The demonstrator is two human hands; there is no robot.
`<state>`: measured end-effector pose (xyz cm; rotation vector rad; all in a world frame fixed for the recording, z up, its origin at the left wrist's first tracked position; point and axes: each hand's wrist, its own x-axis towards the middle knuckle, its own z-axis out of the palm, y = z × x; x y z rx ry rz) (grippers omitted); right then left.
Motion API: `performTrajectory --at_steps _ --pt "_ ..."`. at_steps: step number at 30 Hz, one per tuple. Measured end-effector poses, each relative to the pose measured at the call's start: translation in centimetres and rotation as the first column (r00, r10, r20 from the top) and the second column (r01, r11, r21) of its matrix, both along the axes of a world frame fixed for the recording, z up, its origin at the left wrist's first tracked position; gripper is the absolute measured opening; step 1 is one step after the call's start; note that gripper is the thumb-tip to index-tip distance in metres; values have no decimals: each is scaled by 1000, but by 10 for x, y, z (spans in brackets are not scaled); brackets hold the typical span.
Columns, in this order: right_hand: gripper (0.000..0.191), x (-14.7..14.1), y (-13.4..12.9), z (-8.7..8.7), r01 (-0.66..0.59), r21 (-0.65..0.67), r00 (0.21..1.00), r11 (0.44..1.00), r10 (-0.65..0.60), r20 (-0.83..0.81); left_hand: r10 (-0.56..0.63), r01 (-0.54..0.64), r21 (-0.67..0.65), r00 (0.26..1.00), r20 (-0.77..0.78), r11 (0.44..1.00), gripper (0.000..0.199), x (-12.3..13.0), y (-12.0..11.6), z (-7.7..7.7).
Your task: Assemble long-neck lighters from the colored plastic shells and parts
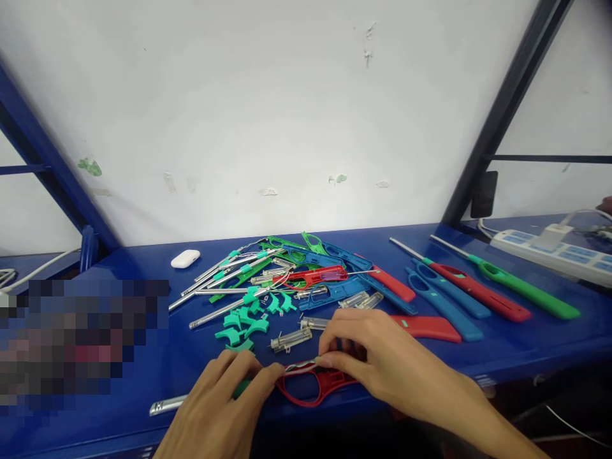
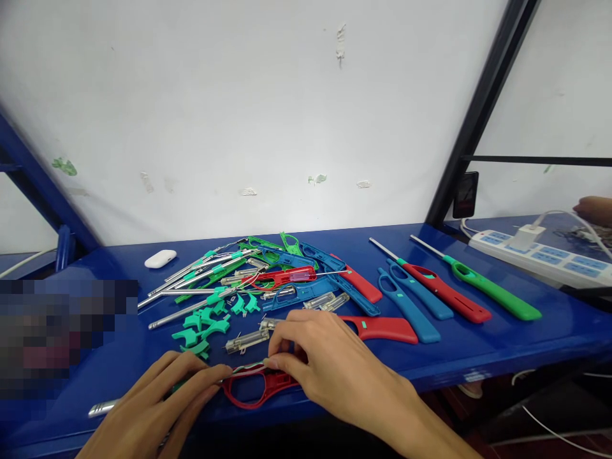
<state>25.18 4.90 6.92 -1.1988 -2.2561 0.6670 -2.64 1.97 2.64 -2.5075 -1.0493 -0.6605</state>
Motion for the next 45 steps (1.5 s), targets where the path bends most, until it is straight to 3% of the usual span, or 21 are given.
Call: performTrajectory --at_steps 4,16,22,28,32,36,42,45 --pt "11 1 -4 2 -12 30 1000 999 13 -24 4 -4 -48 1000 -7 999 55 -3 -1 -2" --pt "3 -2 -2 -1 11 32 1000 999 -10 -11 3 -3 35 1000 16 999 44 5 0 -2" --pt "15 6 -12 -1 1 -7 1000 1000 -1 12 -9 8 6 998 56 1000 43 6 -1 -2" --pt "7 12 -14 -16 -33 76 993 997 41 -107 -24 24 3 996 84 1000 42 6 0 3" --pt "7 10 -11 -26 -24 159 988 987 48 -149 8 -10 23 997 82 1000 44 4 5 0" --pt "10 10 -10 -32 -28 204 983 979 64 -171 4 -1 -18 992 125 1000 34 6 4 -4" --pt "12 11 -10 -33 -26 217 978 976 70 -198 78 -86 11 938 338 996 21 2 14 12" --pt "12 10 -10 -33 -26 224 975 974 74 -211 190 -175 -79 933 306 981 32 -6 34 21"
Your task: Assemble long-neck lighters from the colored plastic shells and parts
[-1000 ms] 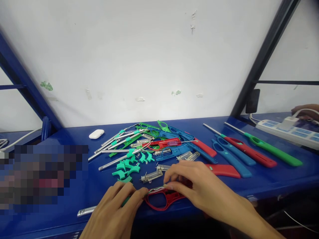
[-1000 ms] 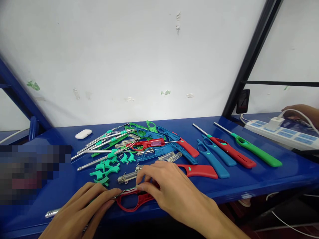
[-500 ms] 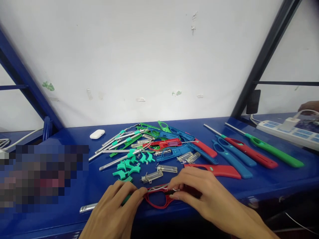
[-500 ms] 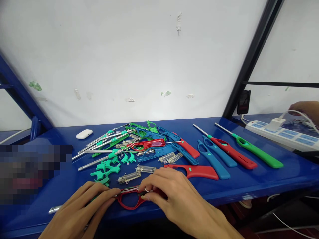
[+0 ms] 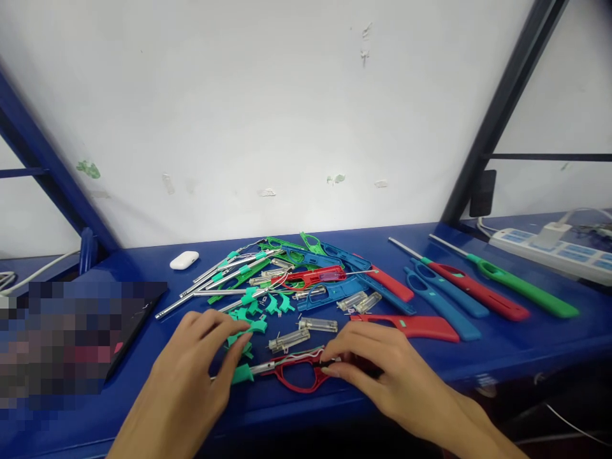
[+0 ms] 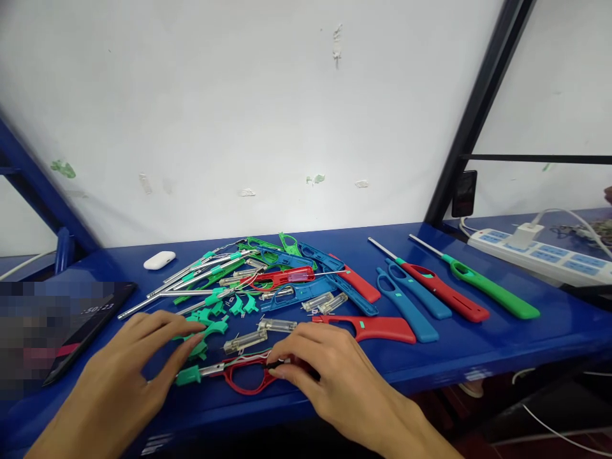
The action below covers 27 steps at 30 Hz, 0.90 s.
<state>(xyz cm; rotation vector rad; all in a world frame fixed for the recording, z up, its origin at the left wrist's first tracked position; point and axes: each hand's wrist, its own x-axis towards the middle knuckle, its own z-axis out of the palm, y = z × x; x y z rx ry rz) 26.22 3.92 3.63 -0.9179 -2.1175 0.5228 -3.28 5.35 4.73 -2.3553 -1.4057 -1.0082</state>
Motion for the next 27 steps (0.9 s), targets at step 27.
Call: performTrajectory --at_steps 27 --pt "5 2 2 4 14 -176 999 984 -22 -48 -293 291 50 956 31 955 20 30 -18 12"
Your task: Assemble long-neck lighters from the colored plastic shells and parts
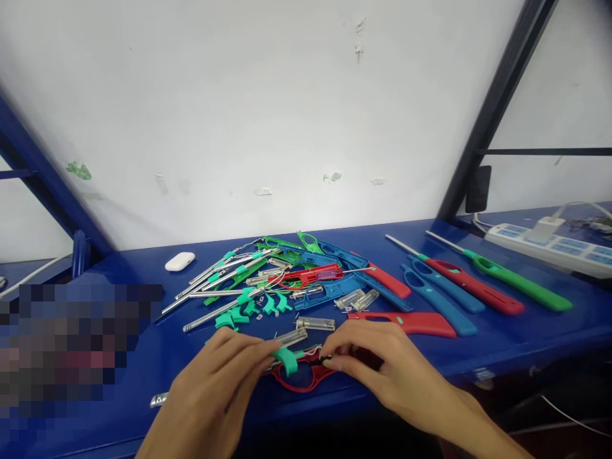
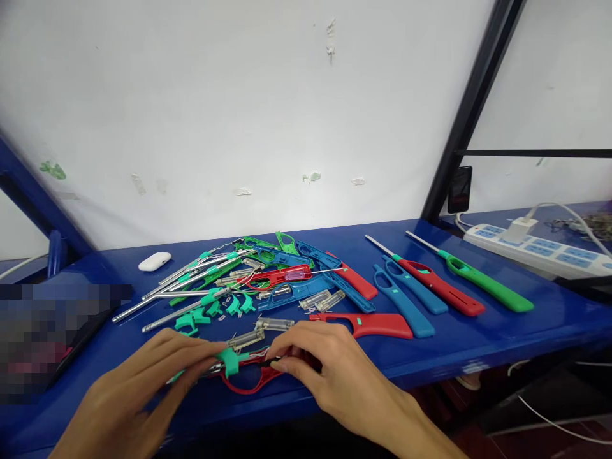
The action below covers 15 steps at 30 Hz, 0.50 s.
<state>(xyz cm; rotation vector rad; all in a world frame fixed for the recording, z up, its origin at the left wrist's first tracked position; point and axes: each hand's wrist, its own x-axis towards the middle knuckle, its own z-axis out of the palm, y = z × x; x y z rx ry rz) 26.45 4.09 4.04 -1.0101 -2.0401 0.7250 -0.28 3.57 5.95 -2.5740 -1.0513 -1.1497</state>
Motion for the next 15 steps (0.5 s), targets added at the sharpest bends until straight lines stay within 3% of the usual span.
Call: performTrajectory --at_steps 2,15 --pt "6 -1 0 0 -2 -1 1000 1000 2 -21 -49 48 -43 999 -20 998 21 5 -2 -3" --pt "5 1 0 -3 -6 37 1000 999 7 -19 44 -32 55 970 -240 998 30 6 -2 -18"
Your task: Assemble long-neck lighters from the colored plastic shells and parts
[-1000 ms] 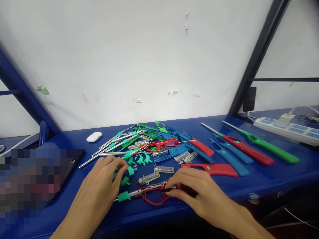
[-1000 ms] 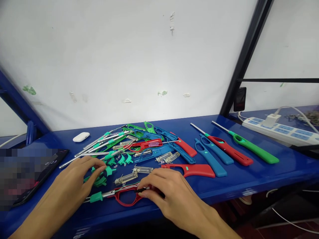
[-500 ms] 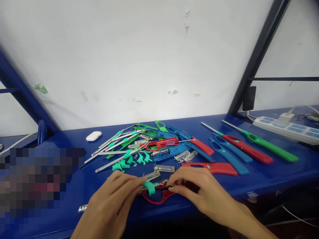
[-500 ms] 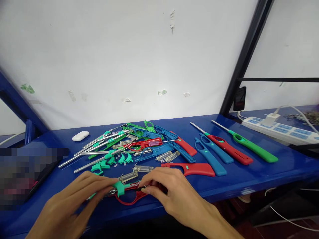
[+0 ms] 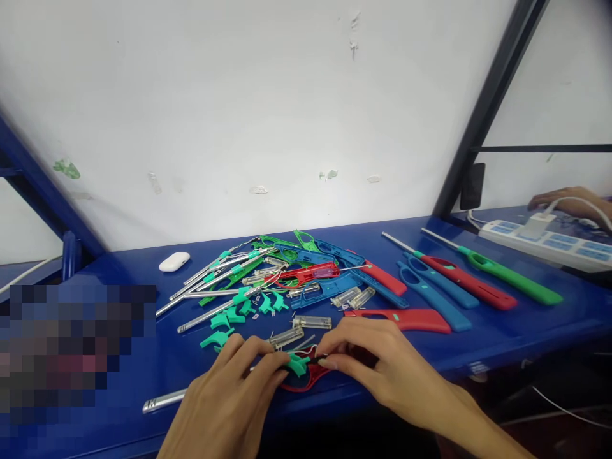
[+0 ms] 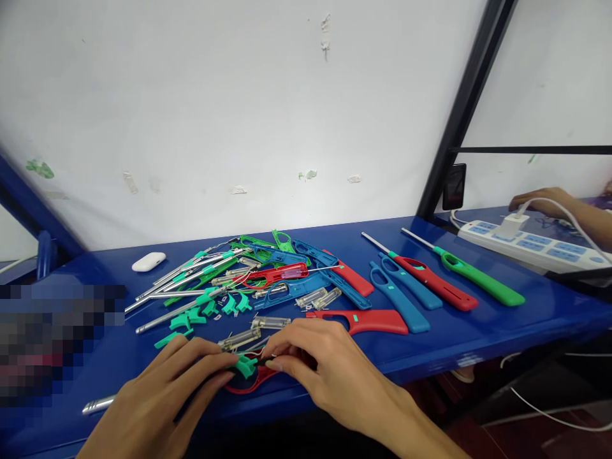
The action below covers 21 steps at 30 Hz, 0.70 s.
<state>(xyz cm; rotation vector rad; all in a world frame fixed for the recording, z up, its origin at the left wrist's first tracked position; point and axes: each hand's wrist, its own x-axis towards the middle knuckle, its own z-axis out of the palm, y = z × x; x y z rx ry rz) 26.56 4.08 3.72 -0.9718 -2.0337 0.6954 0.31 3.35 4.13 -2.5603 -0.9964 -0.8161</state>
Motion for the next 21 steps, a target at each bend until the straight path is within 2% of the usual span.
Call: performTrajectory --at_steps 5,10,15,21 --pt "6 -1 0 1 4 1 1000 1000 -4 10 9 -9 -17 1000 0 1000 29 4 -1 0" --pt "5 -1 0 1 -3 -1 1000 1000 3 9 -22 22 9 1000 2 1000 28 7 1 2" --pt "6 -1 0 2 -2 9 1000 1000 2 4 -2 3 29 999 -32 1000 30 4 0 6" --pt "6 -2 -1 2 -9 -5 1000 1000 9 4 -11 10 18 999 33 1000 23 3 -2 4"
